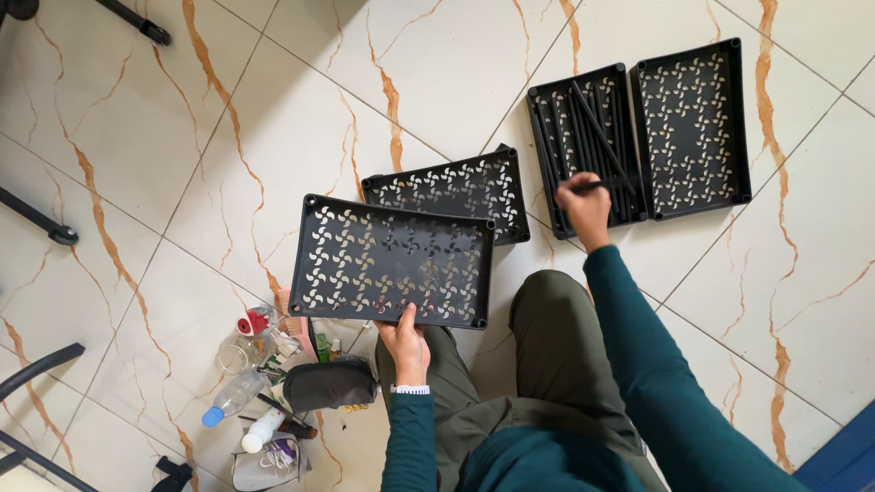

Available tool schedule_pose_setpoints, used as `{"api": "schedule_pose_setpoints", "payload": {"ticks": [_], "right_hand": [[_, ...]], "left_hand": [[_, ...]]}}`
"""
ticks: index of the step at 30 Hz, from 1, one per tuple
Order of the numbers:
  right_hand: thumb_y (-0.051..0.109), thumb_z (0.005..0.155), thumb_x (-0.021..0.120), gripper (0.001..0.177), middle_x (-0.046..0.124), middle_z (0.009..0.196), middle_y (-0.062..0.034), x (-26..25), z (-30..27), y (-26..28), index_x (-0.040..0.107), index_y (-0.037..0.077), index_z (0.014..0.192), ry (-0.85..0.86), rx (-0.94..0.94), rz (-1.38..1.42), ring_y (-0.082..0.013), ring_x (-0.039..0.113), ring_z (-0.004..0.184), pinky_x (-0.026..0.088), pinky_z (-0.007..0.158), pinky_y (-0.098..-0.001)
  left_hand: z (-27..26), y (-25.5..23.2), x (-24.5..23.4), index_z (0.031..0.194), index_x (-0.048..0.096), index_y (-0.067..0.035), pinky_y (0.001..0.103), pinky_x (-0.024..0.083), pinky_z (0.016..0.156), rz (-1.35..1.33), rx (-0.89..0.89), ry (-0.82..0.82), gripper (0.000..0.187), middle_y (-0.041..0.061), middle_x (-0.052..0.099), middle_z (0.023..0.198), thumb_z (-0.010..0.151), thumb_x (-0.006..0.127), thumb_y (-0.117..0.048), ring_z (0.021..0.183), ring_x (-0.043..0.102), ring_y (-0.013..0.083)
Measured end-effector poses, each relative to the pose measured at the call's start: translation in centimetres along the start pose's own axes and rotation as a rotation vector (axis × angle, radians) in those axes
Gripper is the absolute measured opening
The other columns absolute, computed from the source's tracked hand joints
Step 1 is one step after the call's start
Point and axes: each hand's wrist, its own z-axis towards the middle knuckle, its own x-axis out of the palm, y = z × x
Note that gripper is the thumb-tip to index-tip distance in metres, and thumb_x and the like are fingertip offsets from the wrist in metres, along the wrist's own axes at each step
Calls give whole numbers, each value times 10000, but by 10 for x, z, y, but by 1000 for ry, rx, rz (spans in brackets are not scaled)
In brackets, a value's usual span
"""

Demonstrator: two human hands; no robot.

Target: The person assembles a black plastic storage rack on the floor. They insert vertical poles into the corners of perforated trays, attach wheels to the base, and stack the trays to form a multi-tier unit.

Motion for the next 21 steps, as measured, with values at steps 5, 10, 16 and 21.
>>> {"api": "schedule_pose_setpoints", "payload": {"ticks": [5, 10, 16, 21], "right_hand": [[-16, 918, 700, 130, 744, 922, -125, 45, 30, 45, 682, -49, 1042, -1, 146, 75, -195, 766, 806, 648, 737, -283], [24, 915, 744, 136, 750, 878, -119, 75, 44, 58, 707, -62, 1014, -5, 57, -57, -178, 758, 781, 627, 700, -261], [71, 888, 764, 151, 759, 822, -78, 82, 56, 53, 726, -27, 997, 11, 6, -305, -147, 756, 750, 612, 689, -258], [120, 875, 813, 160, 745, 827, -163, 95, 57, 49, 754, 11, 976, 76, -349, -755, -281, 748, 777, 585, 701, -360]], "left_hand": [[-4, 6, -11, 1485, 283, -186, 457, 611, 757, -7, -23, -38, 703, 128, 554, 1306, 906, 554, 109, 1049, 670, 285], [-5, 14, -22, 1475, 292, -162, 461, 614, 747, 10, -39, -56, 680, 154, 556, 1276, 909, 552, 110, 1031, 680, 310], [5, 26, -27, 1470, 289, -171, 455, 618, 758, 17, -45, -57, 685, 133, 549, 1295, 908, 571, 102, 1052, 663, 277], [22, 46, -29, 1462, 297, -197, 452, 596, 764, 35, -59, -108, 700, 86, 553, 1302, 896, 596, 86, 1064, 644, 233]]}}
